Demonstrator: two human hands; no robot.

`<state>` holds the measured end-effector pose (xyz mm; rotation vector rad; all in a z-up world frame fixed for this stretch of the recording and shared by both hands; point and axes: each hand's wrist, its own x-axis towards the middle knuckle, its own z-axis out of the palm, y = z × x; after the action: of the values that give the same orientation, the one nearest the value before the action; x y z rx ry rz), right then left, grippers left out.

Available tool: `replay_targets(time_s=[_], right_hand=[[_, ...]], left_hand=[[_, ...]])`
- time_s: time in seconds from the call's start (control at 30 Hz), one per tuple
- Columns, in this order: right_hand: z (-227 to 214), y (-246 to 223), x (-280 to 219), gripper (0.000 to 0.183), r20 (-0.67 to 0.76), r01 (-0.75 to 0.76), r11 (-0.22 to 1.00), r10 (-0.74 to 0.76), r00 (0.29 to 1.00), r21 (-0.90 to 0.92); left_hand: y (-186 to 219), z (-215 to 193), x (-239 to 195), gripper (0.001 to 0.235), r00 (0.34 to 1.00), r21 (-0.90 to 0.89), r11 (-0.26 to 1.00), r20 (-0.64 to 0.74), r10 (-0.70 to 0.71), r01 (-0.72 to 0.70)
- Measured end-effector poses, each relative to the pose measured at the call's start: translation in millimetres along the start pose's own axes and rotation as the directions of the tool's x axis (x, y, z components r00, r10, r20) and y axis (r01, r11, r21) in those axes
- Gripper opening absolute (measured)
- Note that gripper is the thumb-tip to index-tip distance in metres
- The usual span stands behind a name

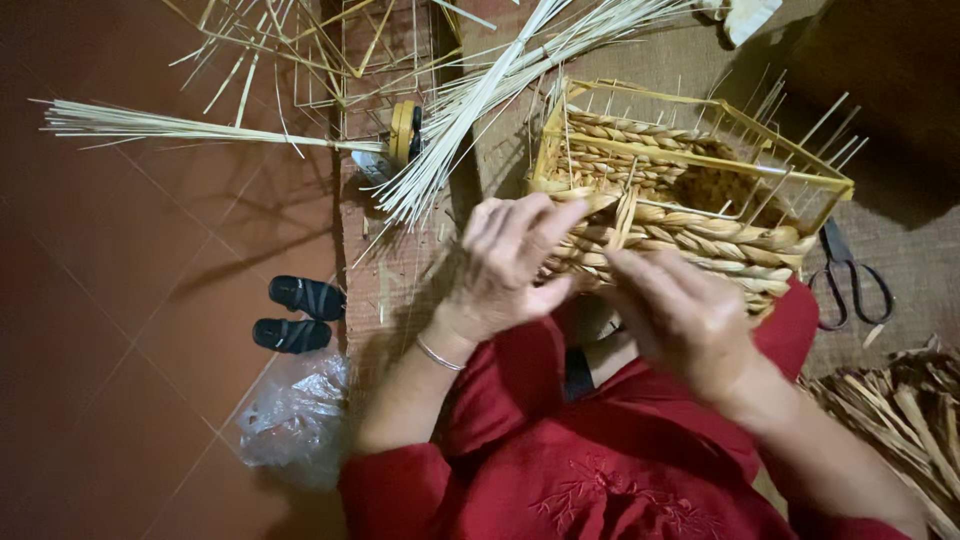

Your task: The person weaves a rectangular basket using dried palm leaves, interlacing strands through a pre-existing frame. They use scissors to trim excess material and tuck ends to secure the weave.

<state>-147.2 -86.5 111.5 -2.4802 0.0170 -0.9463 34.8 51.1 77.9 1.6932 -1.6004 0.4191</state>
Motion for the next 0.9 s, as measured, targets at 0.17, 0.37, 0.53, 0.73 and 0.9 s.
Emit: replay_targets(time_s=[0.17,0.37,0.53,0.73,0.9], right_hand=[[16.8,-18.0,-0.4,0.032,0.085,0.039,0.999,-0.036,0.996,-0.033],[24.8,20.0,-11.7,0.019,0.011,0.109,0.993,-0.110,0.994,0.053],[15.6,82.9,-45.9,0.013,-0.395,-0.022,0.905,-0.163,0.904,-0.426],[-7.1,145.1,-36.8,0.041,-0.320,-0.119,0.915,-0.011,0.947,-0.385],[-32.4,148.7,-26.5,0.037,-0.215,-0.084,0.895,-0.014,0.977,-0.439]], left_hand=[[14.5,19.9,5.6,0.071,0.999,0.116,0.993,-0.053,0.008,-0.002],[8.8,44.4,-0.5,0.025,0.991,0.167,0.979,-0.087,-0.101,0.115],[-6.7,40.1,1.6,0.017,0.972,-0.006,0.984,-0.157,-0.175,0.177],[-42.3,42.3,8.5,0.021,0.897,-0.399,0.815,0.048,-0.439,0.420],[-50.9,33.9,16.3,0.030,0.758,-0.653,0.445,0.326,-0.565,0.613]])
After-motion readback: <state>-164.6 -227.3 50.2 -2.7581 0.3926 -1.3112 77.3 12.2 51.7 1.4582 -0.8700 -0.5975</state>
